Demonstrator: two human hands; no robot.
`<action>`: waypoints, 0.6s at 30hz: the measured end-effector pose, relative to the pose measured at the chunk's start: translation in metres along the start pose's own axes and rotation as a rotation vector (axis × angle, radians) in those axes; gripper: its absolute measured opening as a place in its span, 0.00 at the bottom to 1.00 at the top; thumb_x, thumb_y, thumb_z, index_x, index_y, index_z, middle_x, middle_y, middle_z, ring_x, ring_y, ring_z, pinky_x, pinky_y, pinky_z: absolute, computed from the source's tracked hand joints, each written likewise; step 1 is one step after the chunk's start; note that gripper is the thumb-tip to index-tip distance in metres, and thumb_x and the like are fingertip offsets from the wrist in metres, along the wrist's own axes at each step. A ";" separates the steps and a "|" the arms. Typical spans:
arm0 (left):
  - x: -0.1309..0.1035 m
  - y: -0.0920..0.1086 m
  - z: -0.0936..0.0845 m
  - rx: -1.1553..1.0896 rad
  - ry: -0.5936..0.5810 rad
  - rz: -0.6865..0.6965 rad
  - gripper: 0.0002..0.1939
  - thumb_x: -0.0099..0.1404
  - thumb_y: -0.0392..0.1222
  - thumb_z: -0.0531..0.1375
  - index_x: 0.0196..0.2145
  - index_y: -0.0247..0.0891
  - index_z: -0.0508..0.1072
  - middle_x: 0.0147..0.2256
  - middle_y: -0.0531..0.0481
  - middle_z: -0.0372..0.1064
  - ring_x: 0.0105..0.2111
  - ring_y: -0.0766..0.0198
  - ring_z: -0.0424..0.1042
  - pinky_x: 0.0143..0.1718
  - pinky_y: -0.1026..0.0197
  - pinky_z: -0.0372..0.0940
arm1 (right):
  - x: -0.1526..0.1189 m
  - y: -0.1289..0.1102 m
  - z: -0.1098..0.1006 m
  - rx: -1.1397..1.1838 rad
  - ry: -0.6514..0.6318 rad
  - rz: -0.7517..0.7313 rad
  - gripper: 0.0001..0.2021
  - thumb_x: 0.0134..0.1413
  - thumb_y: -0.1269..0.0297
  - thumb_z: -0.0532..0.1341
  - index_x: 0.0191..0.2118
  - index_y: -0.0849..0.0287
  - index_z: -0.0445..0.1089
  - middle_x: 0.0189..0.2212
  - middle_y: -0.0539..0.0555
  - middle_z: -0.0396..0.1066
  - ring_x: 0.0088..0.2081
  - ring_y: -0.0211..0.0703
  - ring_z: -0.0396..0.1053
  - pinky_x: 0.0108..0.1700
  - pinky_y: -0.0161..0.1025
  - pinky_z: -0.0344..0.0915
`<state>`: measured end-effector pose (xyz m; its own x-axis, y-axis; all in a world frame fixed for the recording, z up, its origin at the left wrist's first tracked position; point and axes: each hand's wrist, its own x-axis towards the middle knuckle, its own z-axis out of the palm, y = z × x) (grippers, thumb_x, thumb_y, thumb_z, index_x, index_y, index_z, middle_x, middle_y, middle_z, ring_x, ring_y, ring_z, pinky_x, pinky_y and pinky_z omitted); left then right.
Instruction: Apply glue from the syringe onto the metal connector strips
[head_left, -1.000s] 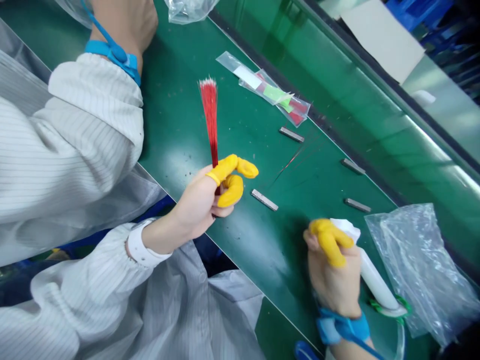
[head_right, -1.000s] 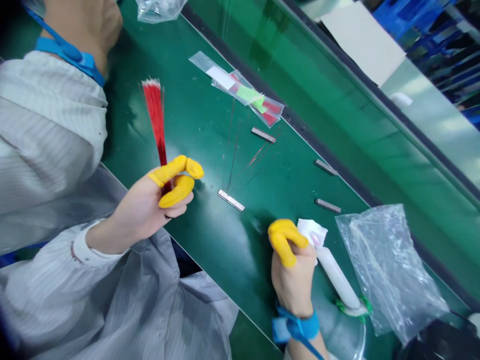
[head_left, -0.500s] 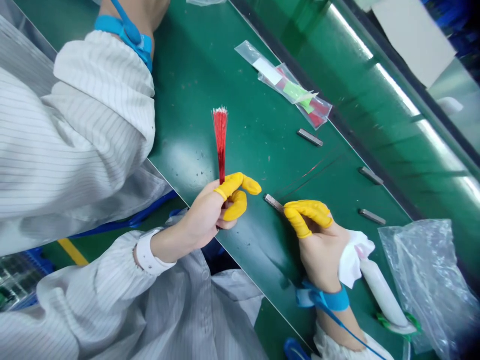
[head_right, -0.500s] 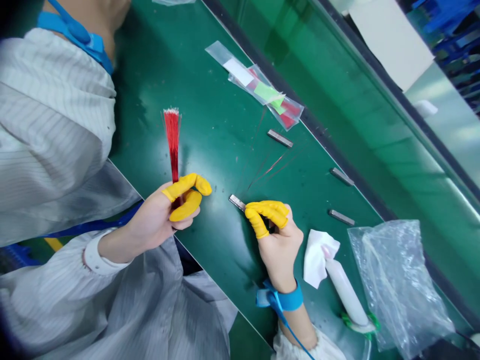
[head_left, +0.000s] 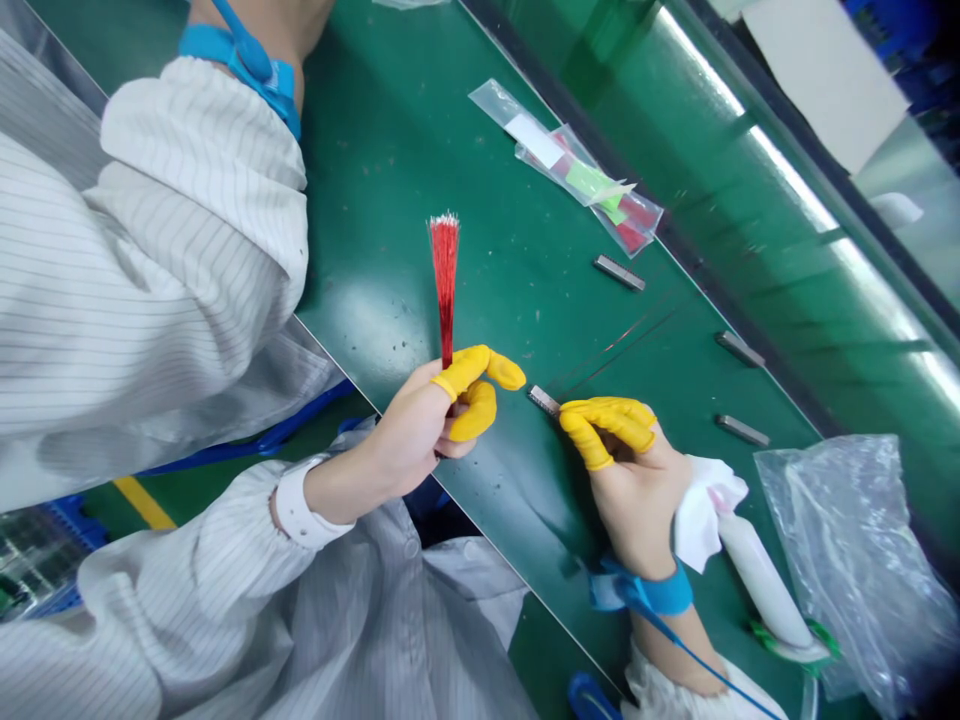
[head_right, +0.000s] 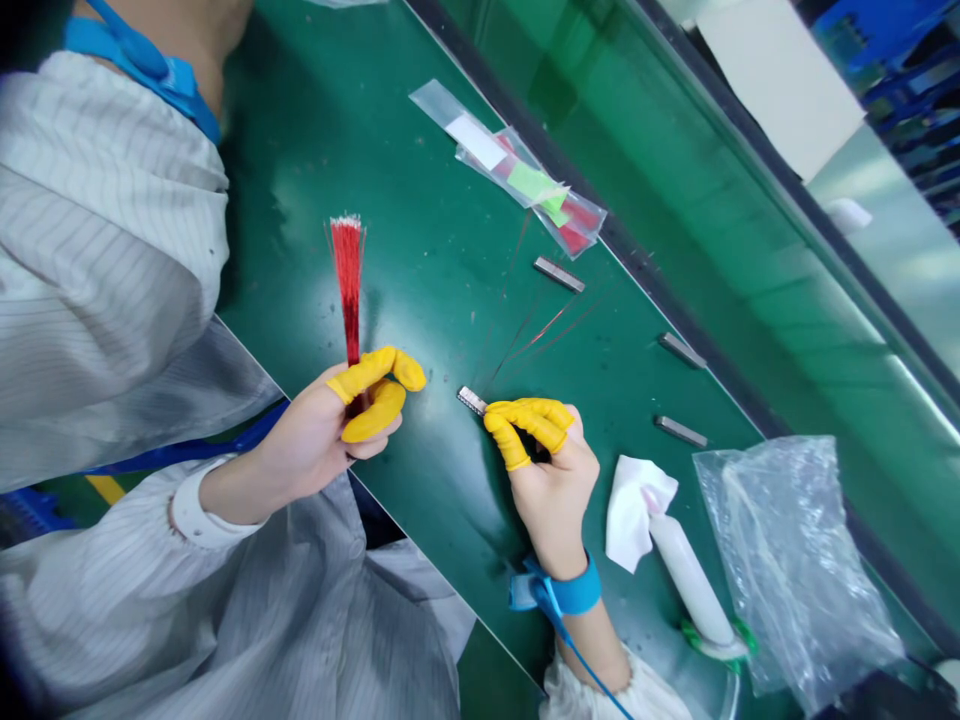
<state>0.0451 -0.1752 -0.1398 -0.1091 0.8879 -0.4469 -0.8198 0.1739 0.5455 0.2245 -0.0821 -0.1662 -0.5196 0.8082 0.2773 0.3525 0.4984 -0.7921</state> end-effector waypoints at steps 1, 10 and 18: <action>0.000 0.000 0.000 0.003 0.000 0.000 0.17 0.71 0.39 0.48 0.28 0.33 0.70 0.14 0.60 0.45 0.14 0.73 0.37 0.13 0.73 0.38 | 0.000 0.000 0.000 -0.005 -0.003 -0.002 0.02 0.52 0.63 0.67 0.31 0.52 0.75 0.30 0.49 0.76 0.33 0.43 0.70 0.42 0.46 0.65; -0.001 -0.001 0.004 0.008 0.005 -0.014 0.18 0.71 0.39 0.46 0.26 0.35 0.68 0.14 0.60 0.45 0.14 0.73 0.37 0.13 0.73 0.37 | 0.000 0.002 -0.001 -0.006 0.002 0.027 0.03 0.50 0.62 0.68 0.31 0.52 0.75 0.31 0.51 0.76 0.34 0.43 0.69 0.42 0.45 0.64; -0.005 -0.001 0.014 -0.021 0.015 -0.059 0.19 0.72 0.40 0.47 0.26 0.34 0.68 0.13 0.60 0.45 0.14 0.73 0.37 0.13 0.73 0.38 | -0.035 -0.010 -0.023 0.120 0.369 0.357 0.16 0.44 0.58 0.71 0.41 0.54 0.74 0.36 0.52 0.74 0.36 0.40 0.70 0.39 0.37 0.67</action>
<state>0.0546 -0.1741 -0.1278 -0.0683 0.8696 -0.4890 -0.8366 0.2171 0.5029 0.2572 -0.1084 -0.1561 -0.0667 0.9886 0.1348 0.3543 0.1498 -0.9231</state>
